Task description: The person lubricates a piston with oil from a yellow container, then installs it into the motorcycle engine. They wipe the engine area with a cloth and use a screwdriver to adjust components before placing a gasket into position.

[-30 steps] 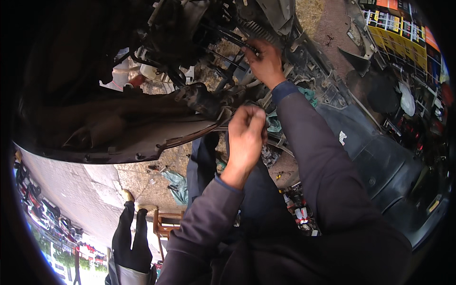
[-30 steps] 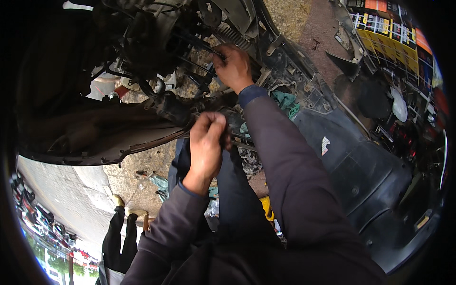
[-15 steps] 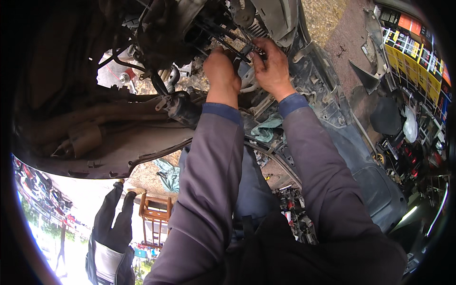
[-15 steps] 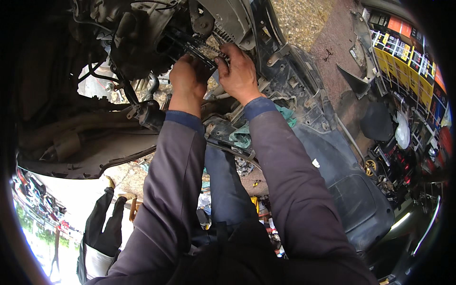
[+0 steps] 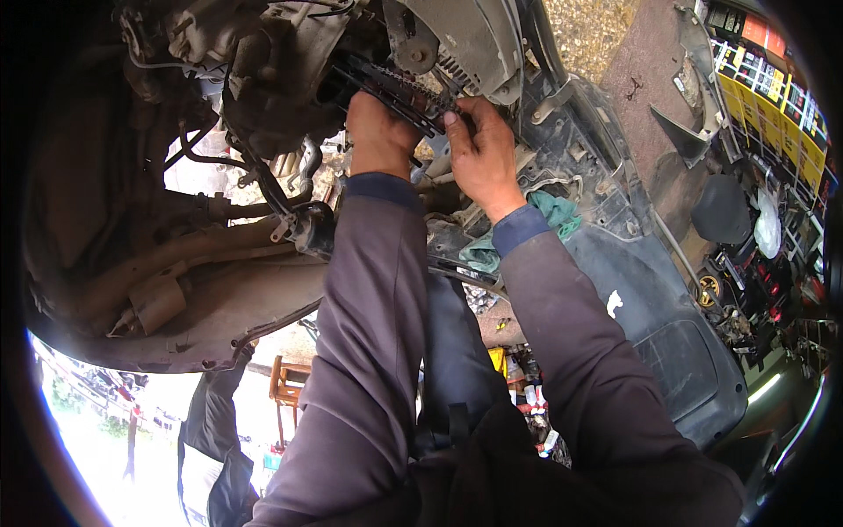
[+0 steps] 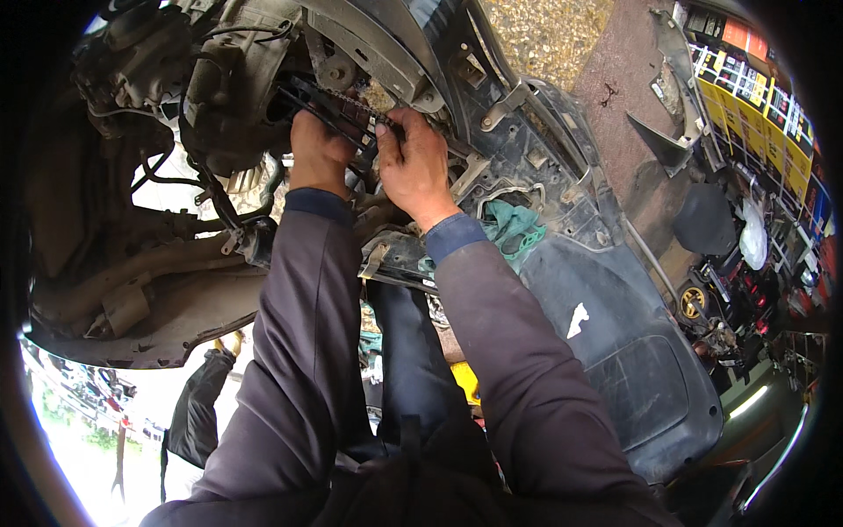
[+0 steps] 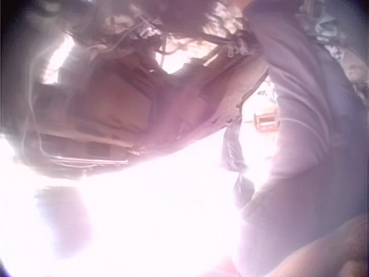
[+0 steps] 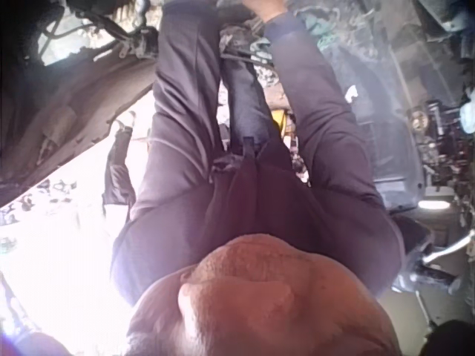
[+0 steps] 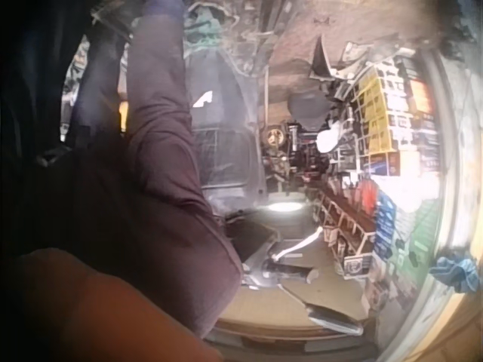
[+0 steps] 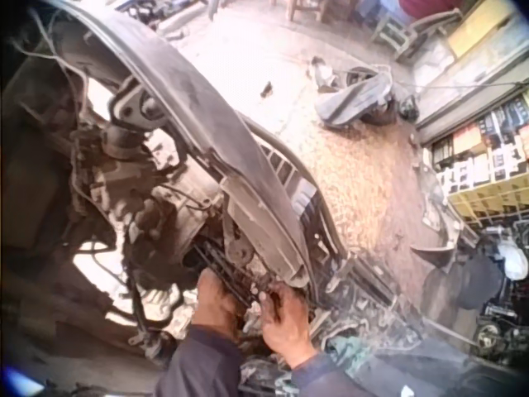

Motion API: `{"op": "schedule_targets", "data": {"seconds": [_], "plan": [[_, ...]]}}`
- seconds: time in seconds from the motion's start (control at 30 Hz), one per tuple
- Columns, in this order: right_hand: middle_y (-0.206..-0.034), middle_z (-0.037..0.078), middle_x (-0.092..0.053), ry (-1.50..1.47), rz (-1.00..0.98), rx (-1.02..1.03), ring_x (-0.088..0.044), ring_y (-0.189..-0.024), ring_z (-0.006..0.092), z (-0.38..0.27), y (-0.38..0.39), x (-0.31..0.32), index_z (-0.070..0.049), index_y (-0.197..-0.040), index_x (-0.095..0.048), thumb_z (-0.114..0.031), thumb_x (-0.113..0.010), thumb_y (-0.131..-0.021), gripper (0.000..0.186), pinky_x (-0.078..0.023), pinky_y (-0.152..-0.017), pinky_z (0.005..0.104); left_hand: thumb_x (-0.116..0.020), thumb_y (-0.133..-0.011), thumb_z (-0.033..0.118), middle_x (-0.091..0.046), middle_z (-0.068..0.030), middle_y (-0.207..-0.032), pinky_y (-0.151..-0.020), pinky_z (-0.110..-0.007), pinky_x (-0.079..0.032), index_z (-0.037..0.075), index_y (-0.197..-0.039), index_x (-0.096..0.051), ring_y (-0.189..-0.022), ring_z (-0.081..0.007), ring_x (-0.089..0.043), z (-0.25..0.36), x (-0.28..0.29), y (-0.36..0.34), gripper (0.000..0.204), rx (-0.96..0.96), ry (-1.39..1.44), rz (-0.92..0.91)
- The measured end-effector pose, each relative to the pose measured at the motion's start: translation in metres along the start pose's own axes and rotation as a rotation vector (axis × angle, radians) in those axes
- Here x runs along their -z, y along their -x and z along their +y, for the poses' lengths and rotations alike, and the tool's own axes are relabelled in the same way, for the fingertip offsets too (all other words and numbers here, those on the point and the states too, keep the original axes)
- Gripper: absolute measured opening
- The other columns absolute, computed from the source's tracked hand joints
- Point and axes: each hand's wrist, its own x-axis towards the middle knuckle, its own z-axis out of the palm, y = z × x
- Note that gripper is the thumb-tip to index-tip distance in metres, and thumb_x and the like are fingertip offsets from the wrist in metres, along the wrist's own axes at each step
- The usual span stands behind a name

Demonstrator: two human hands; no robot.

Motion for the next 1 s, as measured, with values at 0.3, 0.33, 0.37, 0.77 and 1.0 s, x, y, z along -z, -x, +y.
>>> {"op": "schedule_targets", "data": {"seconds": [0.3,0.33,0.37,0.77,1.0], "plan": [[-0.087,0.021,-0.065,-0.076,-0.055,-0.050,-0.063,-0.081,0.0400,-0.013,0.002,0.002,0.000,-0.099,-0.062,-0.008,-0.065,-0.085,0.016,-0.050,-0.073,0.0425,-0.047,-0.094,0.020,-0.062,-0.0103,-0.087,-0.068,-0.038,-0.047,0.000,-0.095,-0.059,-0.076,-0.0239,-0.057,-0.003,-0.020,0.051,0.023,-0.260,-0.093,0.122],[-0.088,0.020,-0.065,-0.043,-0.050,-0.042,-0.063,-0.082,0.0397,-0.017,0.002,0.002,0.000,-0.098,-0.062,-0.007,-0.065,-0.085,0.015,-0.050,-0.074,0.0422,-0.049,-0.095,0.021,-0.062,-0.0097,-0.088,-0.070,-0.036,-0.046,-0.001,-0.097,-0.059,-0.077,-0.0214,-0.056,-0.008,-0.023,0.064,0.025,-0.407,-0.194,0.160],[-0.089,0.020,-0.065,-0.056,-0.040,0.068,-0.063,-0.083,0.0396,-0.021,0.002,0.003,-0.001,-0.097,-0.063,-0.006,-0.065,-0.084,0.015,-0.051,-0.074,0.0422,-0.051,-0.095,0.023,-0.062,-0.0092,-0.090,-0.071,-0.033,-0.046,-0.003,-0.099,-0.059,-0.077,-0.0190,-0.055,-0.013,-0.025,0.078,0.027,-0.536,-0.302,0.207],[-0.107,0.013,-0.068,-0.345,-0.154,0.135,-0.066,-0.100,0.0270,-0.017,0.009,0.003,-0.001,-0.111,-0.066,-0.003,-0.064,-0.085,0.026,-0.052,-0.086,0.0355,-0.063,-0.087,0.007,-0.053,0.0001,-0.068,-0.051,-0.022,-0.033,0.000,-0.077,-0.054,-0.059,-0.0053,-0.043,-0.013,-0.035,0.141,0.015,-0.620,-0.567,0.150],[-0.112,0.010,-0.064,-1.166,-0.344,-0.537,-0.059,-0.106,0.0242,0.038,-0.034,-0.023,-0.003,-0.123,-0.059,-0.024,-0.054,-0.097,0.033,-0.046,-0.096,0.0404,-0.060,-0.090,0.003,-0.055,0.0010,-0.079,-0.054,-0.018,-0.031,0.000,-0.100,-0.051,-0.065,-0.0022,-0.044,-0.027,-0.032,0.160,0.013,-0.463,-0.491,-0.051]]}}
